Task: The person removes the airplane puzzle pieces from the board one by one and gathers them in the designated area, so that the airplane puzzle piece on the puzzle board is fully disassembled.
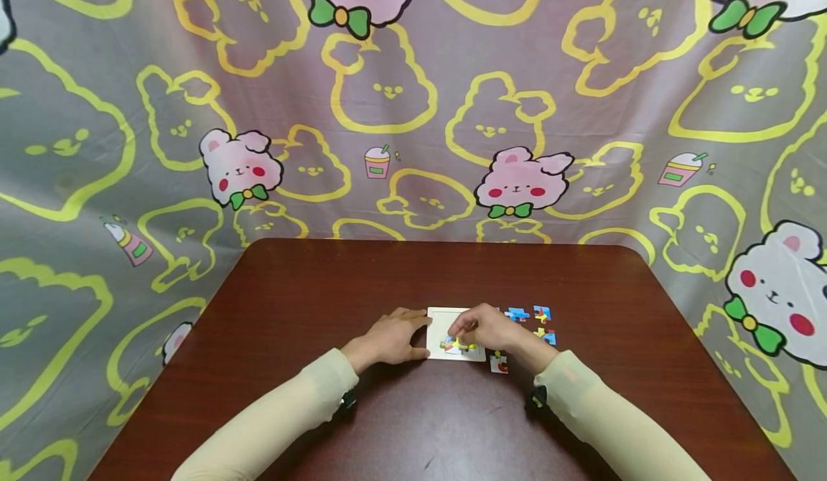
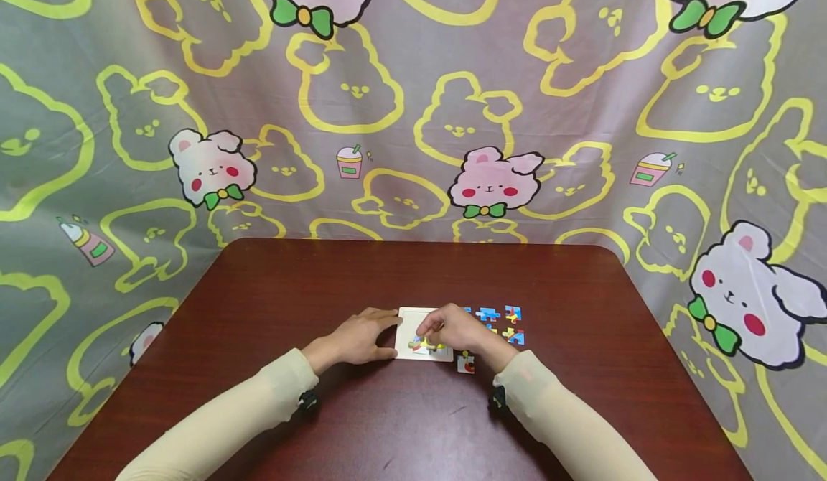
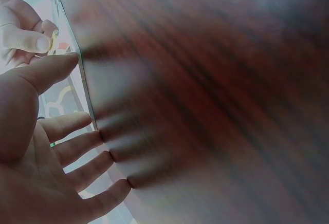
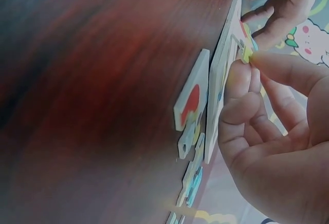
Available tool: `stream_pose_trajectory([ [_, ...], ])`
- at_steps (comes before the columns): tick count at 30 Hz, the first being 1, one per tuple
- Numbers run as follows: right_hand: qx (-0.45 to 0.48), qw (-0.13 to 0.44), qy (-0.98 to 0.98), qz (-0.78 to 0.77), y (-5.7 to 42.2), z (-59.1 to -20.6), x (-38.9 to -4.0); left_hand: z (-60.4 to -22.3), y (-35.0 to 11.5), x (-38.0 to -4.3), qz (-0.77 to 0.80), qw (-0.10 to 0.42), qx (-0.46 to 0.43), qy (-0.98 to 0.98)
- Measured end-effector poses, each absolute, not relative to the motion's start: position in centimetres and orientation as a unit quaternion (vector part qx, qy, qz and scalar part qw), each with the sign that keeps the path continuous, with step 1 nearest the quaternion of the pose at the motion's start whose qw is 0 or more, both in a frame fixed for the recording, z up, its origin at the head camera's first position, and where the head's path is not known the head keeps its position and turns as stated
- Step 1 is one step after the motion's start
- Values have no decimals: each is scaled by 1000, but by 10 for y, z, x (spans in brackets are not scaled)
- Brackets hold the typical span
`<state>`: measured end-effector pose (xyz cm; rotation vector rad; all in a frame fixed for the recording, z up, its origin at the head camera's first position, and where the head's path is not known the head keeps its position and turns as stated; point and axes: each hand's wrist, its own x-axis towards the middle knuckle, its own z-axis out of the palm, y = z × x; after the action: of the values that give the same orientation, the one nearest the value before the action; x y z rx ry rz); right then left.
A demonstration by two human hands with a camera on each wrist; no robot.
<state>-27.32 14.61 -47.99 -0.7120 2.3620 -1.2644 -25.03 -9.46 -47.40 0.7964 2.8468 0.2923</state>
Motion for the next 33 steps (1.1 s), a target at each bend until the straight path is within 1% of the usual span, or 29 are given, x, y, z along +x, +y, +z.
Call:
stream_pose_trajectory([
  [9,-256,167,837,-453,151,-477,-276,-474,-95,-251,99,84,270,954],
  [19,-228,200,825,-476,166,-473,-275,-472,-95,-252,92,87,265,956],
  [33,-221,229,823,-470,198,-473,-271,-473,-95,-250,98,82,272,954],
])
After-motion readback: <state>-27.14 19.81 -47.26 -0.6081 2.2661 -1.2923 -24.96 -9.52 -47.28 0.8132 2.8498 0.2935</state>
